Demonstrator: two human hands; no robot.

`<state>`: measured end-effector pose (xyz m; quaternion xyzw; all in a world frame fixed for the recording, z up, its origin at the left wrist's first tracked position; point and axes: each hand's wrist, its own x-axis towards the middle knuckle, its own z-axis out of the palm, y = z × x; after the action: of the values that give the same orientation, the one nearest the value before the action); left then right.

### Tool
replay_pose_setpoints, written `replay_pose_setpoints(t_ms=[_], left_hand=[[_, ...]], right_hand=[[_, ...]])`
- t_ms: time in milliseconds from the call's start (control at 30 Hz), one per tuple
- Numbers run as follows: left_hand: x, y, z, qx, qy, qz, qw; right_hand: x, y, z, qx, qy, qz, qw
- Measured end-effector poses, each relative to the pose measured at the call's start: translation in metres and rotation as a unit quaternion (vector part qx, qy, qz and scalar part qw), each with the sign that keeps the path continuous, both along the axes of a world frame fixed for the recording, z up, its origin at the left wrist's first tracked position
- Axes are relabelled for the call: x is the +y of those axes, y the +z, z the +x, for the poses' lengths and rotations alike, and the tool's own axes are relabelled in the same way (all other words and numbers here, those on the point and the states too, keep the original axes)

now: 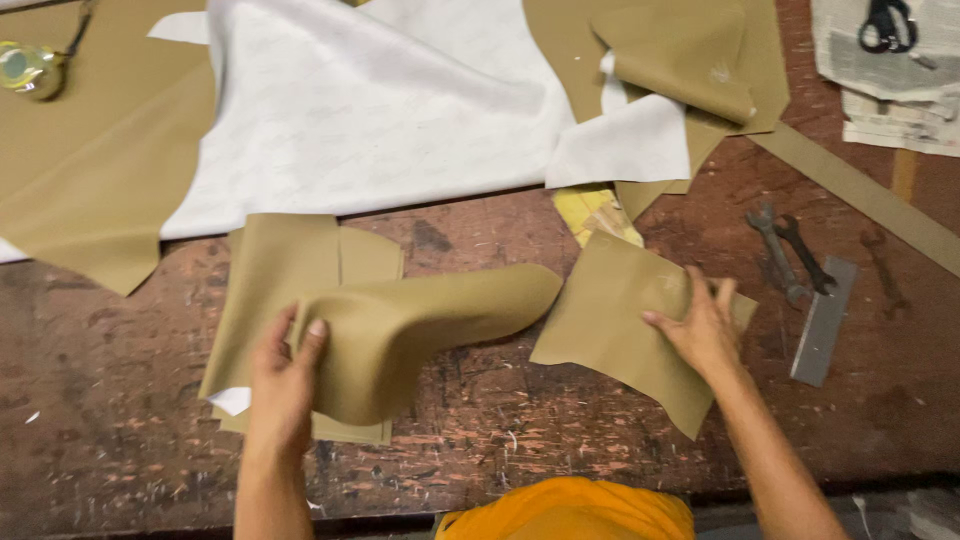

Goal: The person marks lines on a brown paper pattern using a ruler and chalk, then traces a small template onto the pattern. They cut a white paper strip with scissors and continue marking and tracing on the brown pattern using a tape measure and template.

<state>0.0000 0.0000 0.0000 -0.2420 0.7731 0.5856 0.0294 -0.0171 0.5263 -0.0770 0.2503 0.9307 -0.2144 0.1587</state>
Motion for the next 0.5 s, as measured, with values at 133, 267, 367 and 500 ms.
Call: replay_pose_setpoints(t_ms=[133, 267, 367, 500], left_hand=[[-0.051, 0.027, -0.011, -0.095, 0.040, -0.286, 0.953], [-0.057, 0.013, 0.020, -0.060, 0.026, -0.423, 0.904], [-0.008, -0.022, 0.032, 0.064, 0.029, -0.327, 0.942], [0.102, -0.070, 0.025, 0.033, -0.198, -0.392, 0.898]], right_hand=[[0.011, -0.002, 0.005, 0.043, 0.060, 0.020, 0.997], [0.030, 0.012, 0.001, 0.106, 0.029, -0.068, 0.992], [0.064, 0.043, -0.029, 0.161, -0.085, -0.085, 0.980], [0.098, 0.076, -0.076, 0.171, -0.116, 0.026, 0.978]])
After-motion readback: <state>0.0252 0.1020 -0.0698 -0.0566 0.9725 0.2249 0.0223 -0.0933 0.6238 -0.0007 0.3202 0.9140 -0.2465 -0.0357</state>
